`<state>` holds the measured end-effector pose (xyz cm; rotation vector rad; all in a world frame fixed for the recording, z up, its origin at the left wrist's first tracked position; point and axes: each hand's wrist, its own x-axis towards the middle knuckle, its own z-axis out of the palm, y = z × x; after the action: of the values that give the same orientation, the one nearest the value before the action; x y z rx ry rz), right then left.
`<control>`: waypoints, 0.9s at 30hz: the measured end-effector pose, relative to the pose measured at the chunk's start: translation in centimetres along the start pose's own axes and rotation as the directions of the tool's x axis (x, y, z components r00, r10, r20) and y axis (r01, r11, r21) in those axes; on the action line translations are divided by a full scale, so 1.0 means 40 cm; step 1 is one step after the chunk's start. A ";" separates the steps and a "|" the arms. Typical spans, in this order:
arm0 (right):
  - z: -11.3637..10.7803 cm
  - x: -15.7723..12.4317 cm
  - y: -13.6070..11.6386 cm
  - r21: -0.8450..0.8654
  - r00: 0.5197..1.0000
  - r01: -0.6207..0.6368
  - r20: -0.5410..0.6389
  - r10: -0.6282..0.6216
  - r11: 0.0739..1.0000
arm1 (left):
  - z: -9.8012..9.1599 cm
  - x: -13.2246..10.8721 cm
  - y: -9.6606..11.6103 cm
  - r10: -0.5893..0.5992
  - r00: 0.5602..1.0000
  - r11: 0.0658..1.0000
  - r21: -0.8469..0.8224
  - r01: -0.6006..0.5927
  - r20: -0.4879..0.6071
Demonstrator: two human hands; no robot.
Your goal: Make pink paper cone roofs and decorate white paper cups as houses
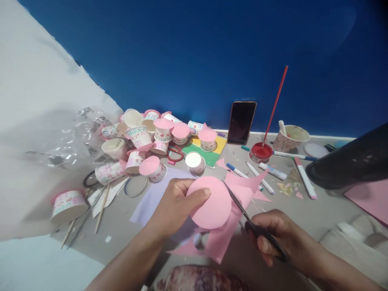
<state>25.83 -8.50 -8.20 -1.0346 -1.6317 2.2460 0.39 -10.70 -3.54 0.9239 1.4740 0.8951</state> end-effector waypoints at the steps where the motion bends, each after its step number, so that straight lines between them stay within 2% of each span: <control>1: 0.000 0.000 0.000 0.002 1.000 -0.007 -0.001 0.007 1.000 | 0.000 0.001 -0.001 0.003 1.000 1.000 0.001 -0.003 -0.004; 9: -0.002 -0.001 0.011 0.043 1.000 -0.002 -0.003 0.002 0.999 | -0.001 -0.003 0.003 0.004 1.000 0.999 0.041 -0.003 -0.008; 14: 0.004 -0.002 0.003 0.131 0.999 -0.038 -0.014 0.040 0.991 | 0.000 -0.006 0.002 0.007 1.000 0.999 0.042 -0.007 -0.011; 19: 0.002 -0.004 0.009 0.087 1.000 -0.024 -0.012 0.026 0.996 | 0.002 -0.011 0.007 0.027 1.000 0.998 0.059 -0.027 -0.009; 27: 0.003 -0.005 0.013 0.123 1.000 -0.004 -0.007 0.004 0.992 | 0.003 -0.014 0.012 0.061 0.998 0.991 0.119 -0.058 -0.021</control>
<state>26.02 -8.89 -8.55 -1.0153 -1.4688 2.3090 0.56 -11.01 -2.89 1.0518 1.5407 0.8727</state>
